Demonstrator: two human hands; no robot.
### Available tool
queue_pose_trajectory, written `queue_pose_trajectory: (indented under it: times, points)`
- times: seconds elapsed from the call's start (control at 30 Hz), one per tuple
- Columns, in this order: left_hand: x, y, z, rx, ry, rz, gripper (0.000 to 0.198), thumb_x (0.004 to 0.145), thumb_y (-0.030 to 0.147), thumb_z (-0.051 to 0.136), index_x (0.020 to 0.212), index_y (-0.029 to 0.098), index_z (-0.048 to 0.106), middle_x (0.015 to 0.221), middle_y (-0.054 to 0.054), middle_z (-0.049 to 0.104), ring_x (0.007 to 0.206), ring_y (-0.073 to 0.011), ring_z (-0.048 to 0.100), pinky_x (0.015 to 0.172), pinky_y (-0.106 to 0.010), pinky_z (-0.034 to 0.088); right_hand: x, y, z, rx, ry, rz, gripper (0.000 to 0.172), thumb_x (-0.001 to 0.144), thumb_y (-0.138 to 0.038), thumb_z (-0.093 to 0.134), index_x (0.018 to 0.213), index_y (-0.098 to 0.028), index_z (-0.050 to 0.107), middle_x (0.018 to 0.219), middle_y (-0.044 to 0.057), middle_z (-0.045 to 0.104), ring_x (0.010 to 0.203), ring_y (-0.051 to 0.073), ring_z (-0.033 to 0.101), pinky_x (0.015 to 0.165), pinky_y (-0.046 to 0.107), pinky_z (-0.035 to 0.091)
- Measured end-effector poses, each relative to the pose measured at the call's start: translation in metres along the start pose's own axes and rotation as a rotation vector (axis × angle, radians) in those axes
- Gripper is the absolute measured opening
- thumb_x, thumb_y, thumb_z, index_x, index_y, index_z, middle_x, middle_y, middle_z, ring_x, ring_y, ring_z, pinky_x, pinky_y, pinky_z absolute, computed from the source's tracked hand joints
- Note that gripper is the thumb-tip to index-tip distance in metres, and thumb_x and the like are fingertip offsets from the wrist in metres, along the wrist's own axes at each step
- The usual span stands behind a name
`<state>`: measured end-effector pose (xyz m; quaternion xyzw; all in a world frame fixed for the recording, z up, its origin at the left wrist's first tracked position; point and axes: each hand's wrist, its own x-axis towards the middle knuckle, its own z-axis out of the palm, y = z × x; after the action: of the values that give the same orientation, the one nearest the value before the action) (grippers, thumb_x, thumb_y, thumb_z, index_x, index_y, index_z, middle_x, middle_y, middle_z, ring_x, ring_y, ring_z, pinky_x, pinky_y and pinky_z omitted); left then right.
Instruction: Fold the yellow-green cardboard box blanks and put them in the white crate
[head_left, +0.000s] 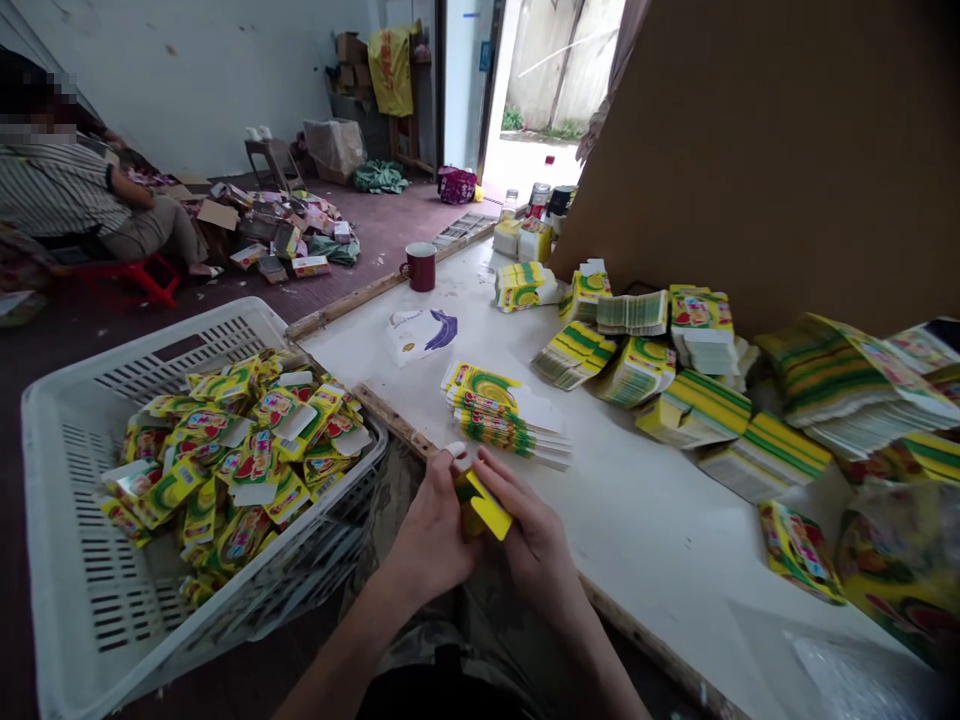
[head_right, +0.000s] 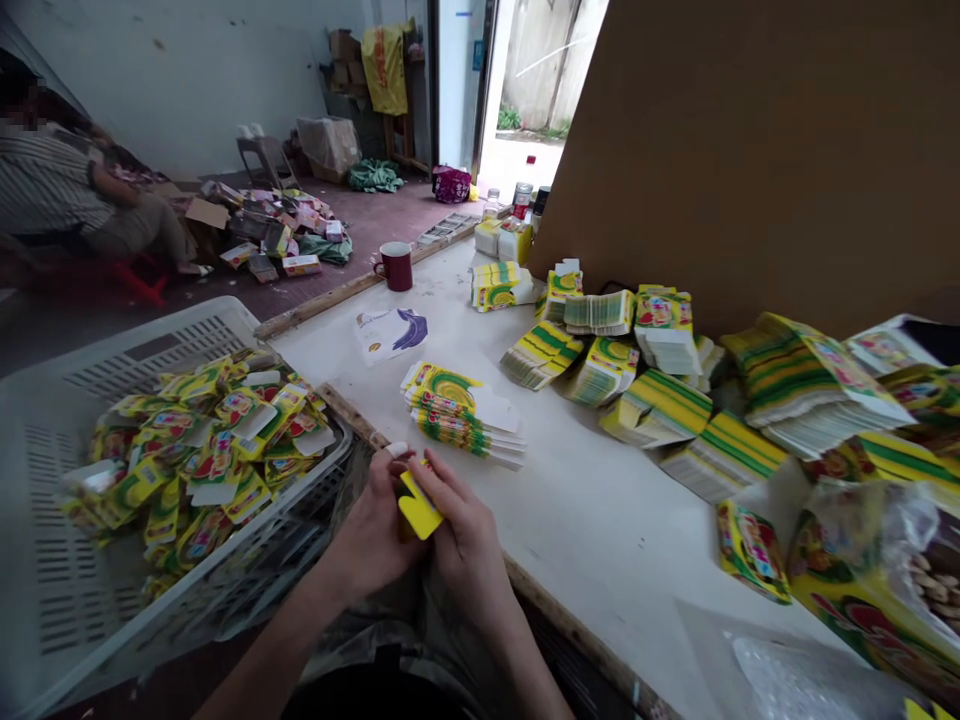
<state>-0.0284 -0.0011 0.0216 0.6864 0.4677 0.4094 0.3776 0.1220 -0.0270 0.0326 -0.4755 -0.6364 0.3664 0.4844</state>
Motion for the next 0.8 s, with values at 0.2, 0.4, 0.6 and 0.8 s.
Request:
queue_pose_trajectory:
  times: [0.2,0.4,0.6,0.8]
  points:
    - [0.002,0.001,-0.021,0.179,-0.070,0.009,0.051,0.068,0.027,0.076,0.115,0.022,0.057,0.105,-0.009,0.068,0.097,-0.0305,0.065,0.083,-0.040,0.050,0.004,0.005,-0.014,-0.175,-0.095,-0.054,0.048,0.091,-0.018,0.057,0.136,-0.034,0.056,0.159,0.005,0.030,0.140,0.030,0.040,0.107,0.046,0.045]
    - [0.002,0.006,-0.037,0.197,-0.128,0.060,0.053,0.062,0.030,0.082,0.111,0.024,0.063,0.100,-0.007,0.070,0.092,-0.0293,0.066,0.080,-0.037,0.051,0.007,-0.011,-0.031,-0.196,-0.274,-0.002,0.029,0.084,-0.019,0.067,0.110,-0.029,0.073,0.148,0.011,0.049,0.137,0.032,0.045,0.107,0.051,0.041]
    - [0.004,0.011,-0.030,-0.218,0.079,-0.094,0.053,0.062,0.028,0.083,0.111,0.024,0.066,0.101,-0.007,0.071,0.092,-0.0266,0.066,0.082,-0.035,0.052,0.013,-0.009,-0.015,0.038,-0.036,0.003,0.054,0.082,-0.024,0.071,0.133,-0.029,0.053,0.149,0.012,0.046,0.135,0.029,0.046,0.106,0.049,0.043]
    - [0.021,-0.004,-0.041,-0.999,0.768,-0.257,0.053,0.075,0.072,0.059,0.100,0.025,0.062,0.124,-0.008,0.063,0.120,-0.0247,0.057,0.099,-0.037,0.047,0.066,0.018,-0.038,-0.333,0.282,0.067,0.042,0.086,-0.027,0.061,0.127,-0.018,0.053,0.115,0.015,0.067,0.106,0.027,0.064,0.088,0.046,0.053]
